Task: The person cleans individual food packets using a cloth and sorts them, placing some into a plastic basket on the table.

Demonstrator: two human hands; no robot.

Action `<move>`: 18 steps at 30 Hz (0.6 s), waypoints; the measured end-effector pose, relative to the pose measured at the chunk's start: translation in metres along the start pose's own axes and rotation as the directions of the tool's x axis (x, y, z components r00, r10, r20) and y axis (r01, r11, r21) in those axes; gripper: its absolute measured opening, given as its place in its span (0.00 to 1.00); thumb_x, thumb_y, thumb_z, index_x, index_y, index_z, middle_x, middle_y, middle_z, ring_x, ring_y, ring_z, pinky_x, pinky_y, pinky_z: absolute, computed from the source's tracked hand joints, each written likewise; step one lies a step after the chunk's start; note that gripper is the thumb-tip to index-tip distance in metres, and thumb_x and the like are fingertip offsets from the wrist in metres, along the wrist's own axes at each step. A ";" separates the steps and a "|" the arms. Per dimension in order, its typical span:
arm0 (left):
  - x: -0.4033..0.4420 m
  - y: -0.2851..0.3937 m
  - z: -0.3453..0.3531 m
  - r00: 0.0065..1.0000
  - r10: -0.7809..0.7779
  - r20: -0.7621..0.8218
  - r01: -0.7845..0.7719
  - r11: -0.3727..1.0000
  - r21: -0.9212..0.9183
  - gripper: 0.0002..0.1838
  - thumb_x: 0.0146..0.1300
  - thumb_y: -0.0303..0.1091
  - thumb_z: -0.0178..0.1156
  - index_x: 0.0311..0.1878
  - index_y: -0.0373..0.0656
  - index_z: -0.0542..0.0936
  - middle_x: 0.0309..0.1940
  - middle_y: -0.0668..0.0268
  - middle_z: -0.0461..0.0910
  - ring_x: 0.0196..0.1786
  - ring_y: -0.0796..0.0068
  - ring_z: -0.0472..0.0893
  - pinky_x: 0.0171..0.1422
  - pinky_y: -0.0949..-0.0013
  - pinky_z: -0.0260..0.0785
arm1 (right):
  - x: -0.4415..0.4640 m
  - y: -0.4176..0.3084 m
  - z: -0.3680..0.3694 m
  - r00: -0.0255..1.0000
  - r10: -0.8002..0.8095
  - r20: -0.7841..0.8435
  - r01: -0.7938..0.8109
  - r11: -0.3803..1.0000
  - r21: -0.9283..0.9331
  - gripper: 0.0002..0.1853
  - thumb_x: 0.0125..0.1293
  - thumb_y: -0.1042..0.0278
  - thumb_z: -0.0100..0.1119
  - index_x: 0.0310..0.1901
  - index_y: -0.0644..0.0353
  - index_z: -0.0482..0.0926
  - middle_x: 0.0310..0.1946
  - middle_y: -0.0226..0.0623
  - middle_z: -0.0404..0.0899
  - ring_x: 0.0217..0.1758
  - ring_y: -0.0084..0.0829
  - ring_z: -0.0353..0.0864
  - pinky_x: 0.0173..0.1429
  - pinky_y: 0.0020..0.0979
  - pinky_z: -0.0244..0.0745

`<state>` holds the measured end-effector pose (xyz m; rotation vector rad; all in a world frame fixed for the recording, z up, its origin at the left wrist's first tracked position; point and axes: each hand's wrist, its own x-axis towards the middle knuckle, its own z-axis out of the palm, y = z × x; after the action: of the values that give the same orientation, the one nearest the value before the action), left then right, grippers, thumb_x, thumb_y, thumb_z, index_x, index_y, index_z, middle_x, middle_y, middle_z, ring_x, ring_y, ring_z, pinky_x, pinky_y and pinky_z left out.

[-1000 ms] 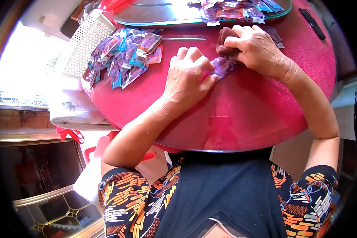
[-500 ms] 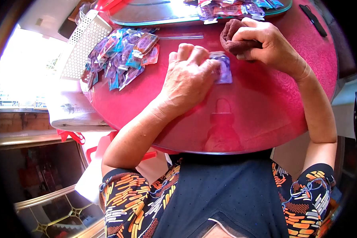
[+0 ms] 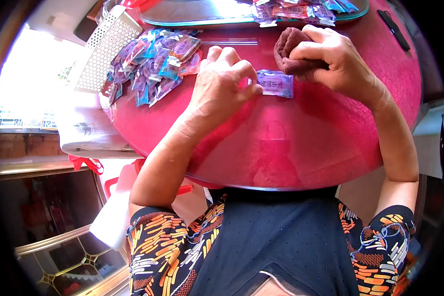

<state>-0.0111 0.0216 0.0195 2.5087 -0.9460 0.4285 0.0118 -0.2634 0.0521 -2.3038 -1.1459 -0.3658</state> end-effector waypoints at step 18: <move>-0.003 0.003 0.014 0.997 0.013 -0.074 -0.014 1.000 -0.018 0.15 0.53 0.36 0.79 0.44 0.49 0.89 0.41 0.65 0.79 0.53 0.55 0.76 0.56 0.51 0.72 | 0.000 -0.024 0.024 0.997 0.075 0.002 -0.069 0.938 -0.339 0.13 0.69 0.52 0.70 0.50 0.46 0.90 0.44 0.41 0.83 0.47 0.43 0.86 0.56 0.46 0.79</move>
<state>-0.0139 0.0142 0.0066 2.4536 -0.9344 0.5111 -0.0072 -0.2379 0.0401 -2.6420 -1.0691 -0.5565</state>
